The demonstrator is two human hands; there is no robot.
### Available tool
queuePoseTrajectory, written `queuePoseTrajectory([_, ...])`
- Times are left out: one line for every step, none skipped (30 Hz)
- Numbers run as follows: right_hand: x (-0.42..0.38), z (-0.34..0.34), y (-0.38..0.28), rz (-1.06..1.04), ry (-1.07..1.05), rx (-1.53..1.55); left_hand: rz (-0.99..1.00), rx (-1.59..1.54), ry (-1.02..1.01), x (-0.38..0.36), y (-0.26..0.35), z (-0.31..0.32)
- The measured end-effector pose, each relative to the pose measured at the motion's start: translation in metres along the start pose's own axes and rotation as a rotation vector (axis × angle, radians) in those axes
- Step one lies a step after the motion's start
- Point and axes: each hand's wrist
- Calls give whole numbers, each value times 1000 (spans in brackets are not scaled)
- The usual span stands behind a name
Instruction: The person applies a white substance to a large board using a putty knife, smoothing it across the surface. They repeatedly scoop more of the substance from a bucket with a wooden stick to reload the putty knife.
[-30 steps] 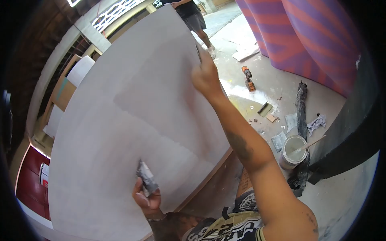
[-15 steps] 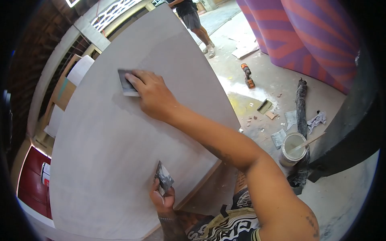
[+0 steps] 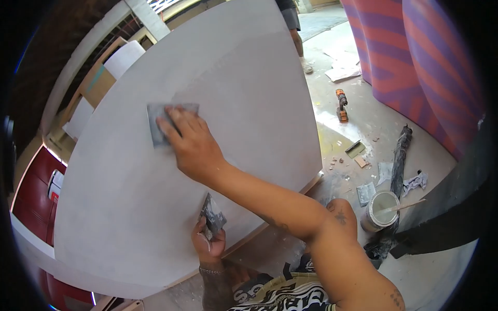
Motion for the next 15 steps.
queuePoseTrajectory([-9, -6, -4, -30, -77, 43, -3, -7, -9, 2, 1, 1])
queuePoseTrajectory([-20, -14, -8, -64, -157, 86, -4, -17, -20, 4, 0, 2])
queuePoseTrajectory([-32, -26, -13, -16, -229, 208, -37, -2, -56, 2, 1, 4])
queuePoseTrajectory([-46, -39, -20, 32, -304, 332, -67, 11, -91, -2, 2, 5])
queuePoseTrajectory([-64, -50, -27, 20, -329, 412, -95, 19, -125, -3, 3, 5])
queuePoseTrajectory([-82, -59, -32, 3, -359, 493, -140, -5, -151, 1, 3, 6])
queuePoseTrajectory([-100, -66, -39, 20, -373, 588, -186, -26, -167, 2, 4, 4])
queuePoseTrajectory([-121, -72, -49, 50, -384, 685, -236, -45, -174, 2, 6, 0])
queuePoseTrajectory([-149, -74, -59, 149, -401, 704, -264, -71, -164, 6, 7, -4])
queuePoseTrajectory([-179, -77, -65, 253, -421, 718, -259, -54, -148, 12, 11, -13])
queuePoseTrajectory([-209, -84, -66, 355, -532, 663, -264, -38, -123, 15, 15, -27])
queuePoseTrajectory([-240, -94, -64, 457, -649, 606, -272, -25, -96, 16, 14, -37])
queuePoseTrajectory([-279, -100, -57, 602, -577, 639, -198, 86, -86, 16, 11, -35])
queuePoseTrajectory([-307, -107, -60, 757, -500, 661, -136, 204, -71, 14, 11, -29])
queuePoseTrajectory([-309, -113, -68, 812, -497, 576, -71, 327, -66, 17, 11, -27])
Point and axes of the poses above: each hand's wrist, its own x-axis towards the middle knuckle, its own z-axis out of the palm, y = z × x, and after that the axes turned 14 degrees about -z, right-handed
